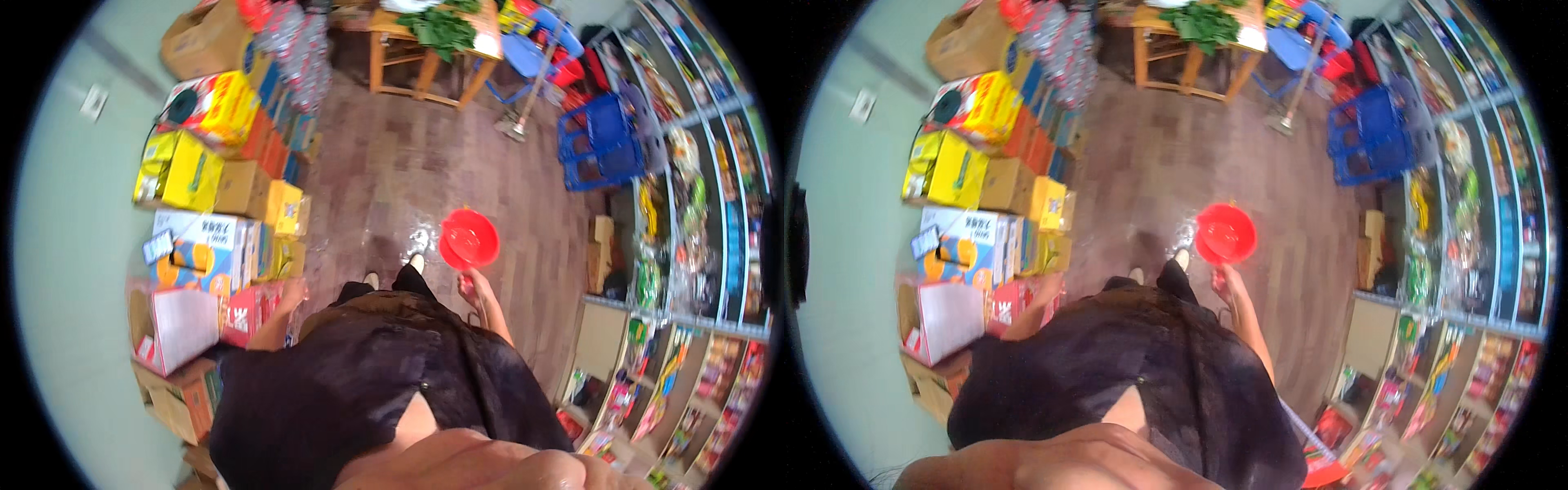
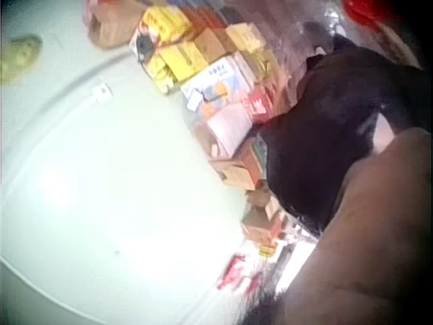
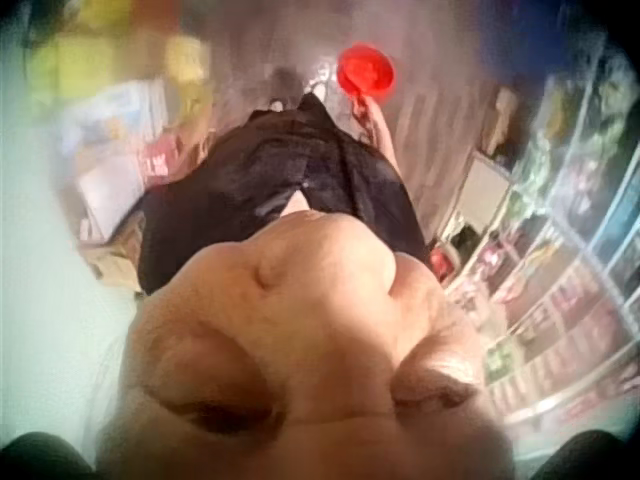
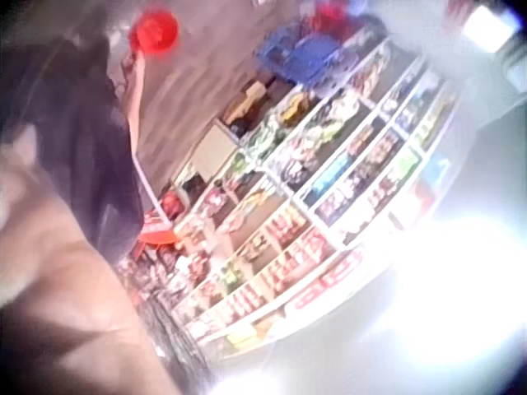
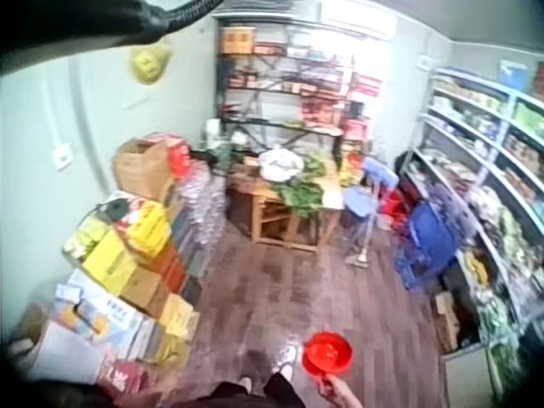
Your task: The person sprinkles water from a red container onto a wooden floor and then mops the floor in a grocery store.
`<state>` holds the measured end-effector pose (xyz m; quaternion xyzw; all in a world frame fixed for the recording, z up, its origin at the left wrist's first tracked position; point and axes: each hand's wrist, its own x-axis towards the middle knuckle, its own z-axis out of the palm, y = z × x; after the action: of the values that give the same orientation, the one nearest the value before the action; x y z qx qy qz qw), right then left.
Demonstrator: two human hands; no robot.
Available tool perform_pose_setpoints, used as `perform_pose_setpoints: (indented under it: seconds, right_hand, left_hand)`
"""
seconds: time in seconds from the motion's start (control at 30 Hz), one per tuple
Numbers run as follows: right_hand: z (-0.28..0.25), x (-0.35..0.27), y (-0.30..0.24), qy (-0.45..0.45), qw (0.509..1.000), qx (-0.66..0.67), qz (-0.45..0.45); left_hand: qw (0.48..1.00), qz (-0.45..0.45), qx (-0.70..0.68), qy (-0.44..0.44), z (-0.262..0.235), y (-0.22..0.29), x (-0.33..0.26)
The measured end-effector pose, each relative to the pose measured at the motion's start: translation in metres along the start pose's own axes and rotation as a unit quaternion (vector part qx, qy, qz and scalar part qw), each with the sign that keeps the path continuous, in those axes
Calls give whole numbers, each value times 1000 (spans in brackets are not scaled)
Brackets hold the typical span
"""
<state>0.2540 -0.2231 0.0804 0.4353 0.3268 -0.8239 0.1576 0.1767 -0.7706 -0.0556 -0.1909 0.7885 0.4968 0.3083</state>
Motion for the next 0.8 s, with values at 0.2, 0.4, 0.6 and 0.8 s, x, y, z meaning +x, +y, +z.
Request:
perform_pose_setpoints:
  seconds: [0.2,0.4,0.6,0.8]
  right_hand:
    - [17,27,-81,-36,999,-11,-5]
    - [-13,44,-150,-19,997,7,-70]
    - [-64,44,-205,34,997,46,-51]
    - [-126,64,-252,99,977,179,-66]
  left_hand:
    - [995,23,94,25,64,51,23]
    - [948,76,296,-87,103,79,69]
    - [927,120,300,-189,129,77,145]
    - [743,286,529,-292,179,162,243]
